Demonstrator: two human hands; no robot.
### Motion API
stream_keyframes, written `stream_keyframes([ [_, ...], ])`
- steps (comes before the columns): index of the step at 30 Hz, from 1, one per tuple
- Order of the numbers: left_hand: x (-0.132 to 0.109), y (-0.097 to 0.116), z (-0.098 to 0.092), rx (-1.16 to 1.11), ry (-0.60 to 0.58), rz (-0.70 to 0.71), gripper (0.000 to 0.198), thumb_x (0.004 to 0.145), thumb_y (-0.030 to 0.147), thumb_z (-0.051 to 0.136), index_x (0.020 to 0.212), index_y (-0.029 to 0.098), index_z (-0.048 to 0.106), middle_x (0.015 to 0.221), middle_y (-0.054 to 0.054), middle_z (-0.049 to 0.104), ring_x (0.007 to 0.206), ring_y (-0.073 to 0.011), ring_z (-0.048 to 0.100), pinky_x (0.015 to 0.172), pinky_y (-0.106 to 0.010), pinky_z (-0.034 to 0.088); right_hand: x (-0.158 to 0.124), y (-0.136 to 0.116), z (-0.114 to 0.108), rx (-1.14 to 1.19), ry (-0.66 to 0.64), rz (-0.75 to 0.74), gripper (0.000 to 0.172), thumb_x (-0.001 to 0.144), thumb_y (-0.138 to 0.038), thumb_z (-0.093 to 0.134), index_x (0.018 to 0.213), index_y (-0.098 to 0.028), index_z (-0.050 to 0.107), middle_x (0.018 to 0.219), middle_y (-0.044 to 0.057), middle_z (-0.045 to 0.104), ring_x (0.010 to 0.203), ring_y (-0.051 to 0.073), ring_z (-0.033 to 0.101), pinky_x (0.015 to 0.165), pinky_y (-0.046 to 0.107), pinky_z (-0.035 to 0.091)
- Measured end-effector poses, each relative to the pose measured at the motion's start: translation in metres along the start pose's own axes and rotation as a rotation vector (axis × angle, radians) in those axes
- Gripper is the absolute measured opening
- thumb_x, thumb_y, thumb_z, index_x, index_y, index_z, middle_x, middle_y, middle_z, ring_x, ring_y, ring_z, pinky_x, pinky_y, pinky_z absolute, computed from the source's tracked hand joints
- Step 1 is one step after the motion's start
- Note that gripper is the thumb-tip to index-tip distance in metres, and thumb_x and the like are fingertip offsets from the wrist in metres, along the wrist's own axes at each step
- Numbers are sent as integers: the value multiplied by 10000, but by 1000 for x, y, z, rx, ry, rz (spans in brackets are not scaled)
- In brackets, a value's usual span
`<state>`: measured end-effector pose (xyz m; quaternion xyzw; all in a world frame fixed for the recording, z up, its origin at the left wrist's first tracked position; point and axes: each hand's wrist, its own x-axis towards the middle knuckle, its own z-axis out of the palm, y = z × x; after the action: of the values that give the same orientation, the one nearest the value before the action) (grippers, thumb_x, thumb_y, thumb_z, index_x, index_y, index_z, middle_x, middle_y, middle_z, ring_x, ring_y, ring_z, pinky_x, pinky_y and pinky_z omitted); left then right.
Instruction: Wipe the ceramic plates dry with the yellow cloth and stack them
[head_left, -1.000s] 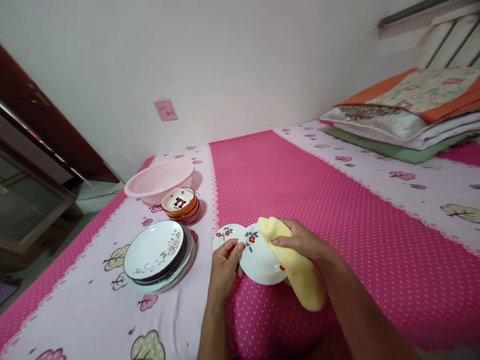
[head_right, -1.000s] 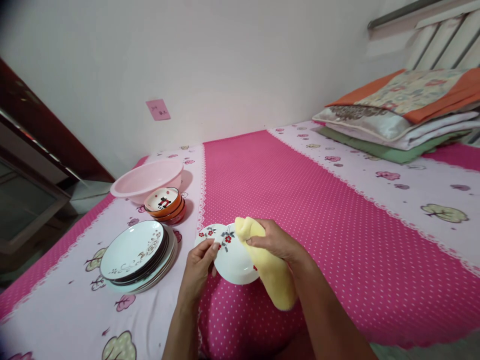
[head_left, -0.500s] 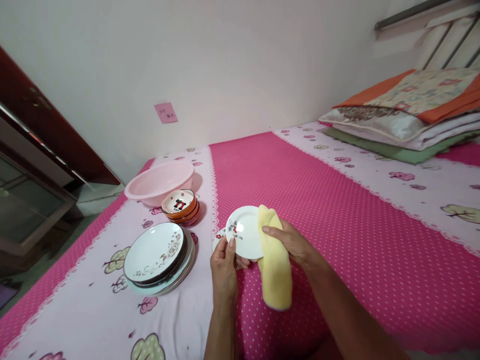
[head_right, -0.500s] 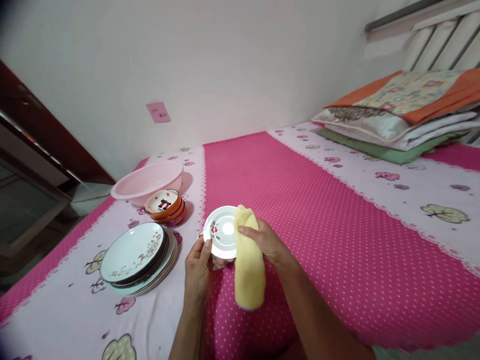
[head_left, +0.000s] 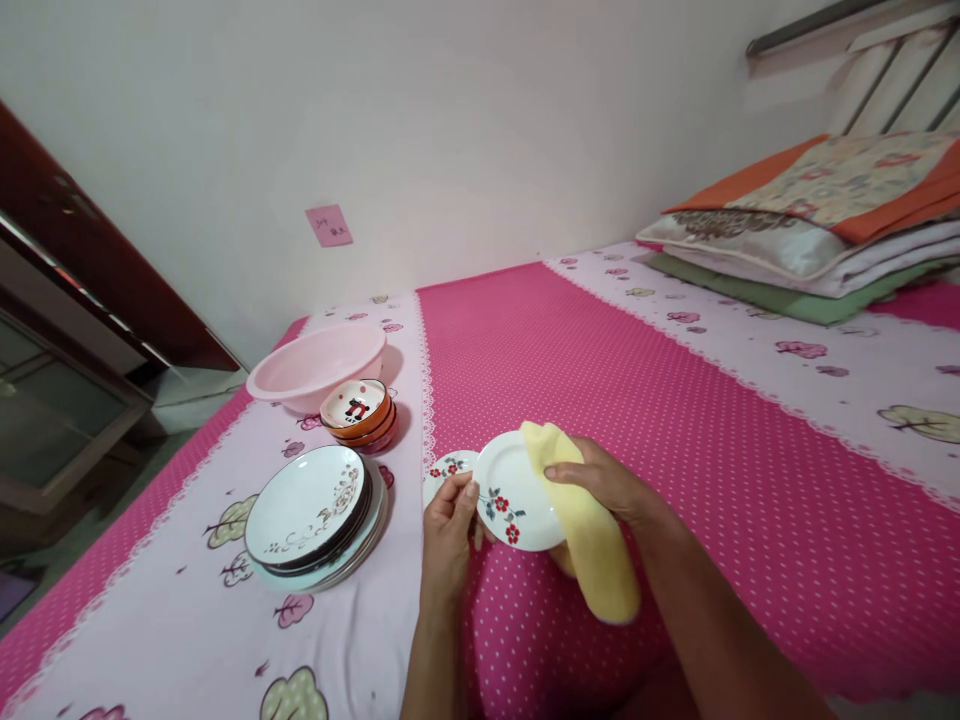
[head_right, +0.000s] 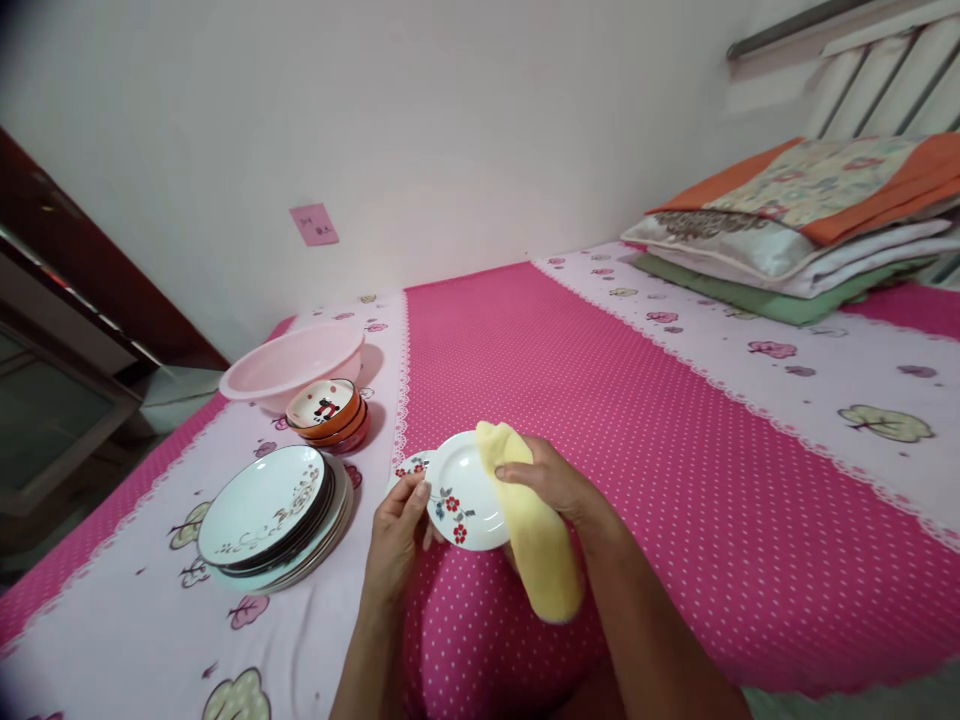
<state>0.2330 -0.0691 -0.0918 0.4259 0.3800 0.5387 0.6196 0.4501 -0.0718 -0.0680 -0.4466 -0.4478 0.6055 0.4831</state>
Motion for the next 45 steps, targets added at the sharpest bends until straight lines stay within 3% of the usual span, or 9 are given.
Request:
stream_keyframes([
  [5,-3,6,-2,81,-74,-19,362,802,489,783,838,155,648,455,11,625,331,-110,522,362,-181,358,3,3,0,36,-15,-10,557,700,-374,810,1193,-160,666,1041,91,776,803,251,728,726,343,560],
  [12,0,-6,9,4,95,39,411,816,539,733,927,204,522,560,8,696,429,-139,634,462,-208,489,19,20,21,247,23,-15,506,717,-418,830,1110,-153,653,925,102,776,697,237,719,692,363,578],
  [16,-1,-8,13,-18,109,28,421,797,520,755,902,221,478,598,15,700,461,-149,657,510,-242,528,24,28,25,291,33,10,494,706,-421,826,1078,-138,666,885,108,774,681,240,718,679,366,584],
  [21,-3,-4,12,-4,35,7,403,794,506,775,867,203,519,607,26,671,455,-102,593,481,-198,462,16,18,10,182,94,4,522,699,-366,796,1161,-172,651,906,81,776,676,248,717,645,366,577],
  [25,-1,0,4,29,13,9,403,831,533,734,982,197,573,497,61,606,378,-86,512,400,-164,329,8,8,1,89,16,-11,532,695,-332,789,1185,-173,656,935,67,775,746,239,721,693,343,565],
  [30,-2,2,-4,84,-33,-28,383,808,509,766,909,177,604,449,29,605,324,-103,487,364,-177,262,10,11,4,89,-33,-10,537,688,-353,822,1167,-169,664,998,78,773,812,251,728,732,353,565],
  [40,6,-3,-17,7,318,73,458,738,545,768,937,207,531,506,26,653,404,-137,566,469,-218,413,3,5,11,109,-250,62,520,715,-427,838,1114,-140,669,935,118,780,775,261,741,691,352,588],
  [43,10,-2,-32,-5,438,101,456,704,510,796,924,208,533,510,43,645,400,-120,546,471,-214,398,2,7,0,97,-152,77,481,802,-503,741,1120,-158,637,839,99,770,652,250,723,598,348,575],
  [45,11,1,-42,-8,491,109,447,671,494,811,879,207,539,492,50,625,388,-109,519,445,-206,352,9,14,-7,-58,23,69,477,903,-576,569,1152,-172,617,862,110,770,650,263,726,588,368,573],
])
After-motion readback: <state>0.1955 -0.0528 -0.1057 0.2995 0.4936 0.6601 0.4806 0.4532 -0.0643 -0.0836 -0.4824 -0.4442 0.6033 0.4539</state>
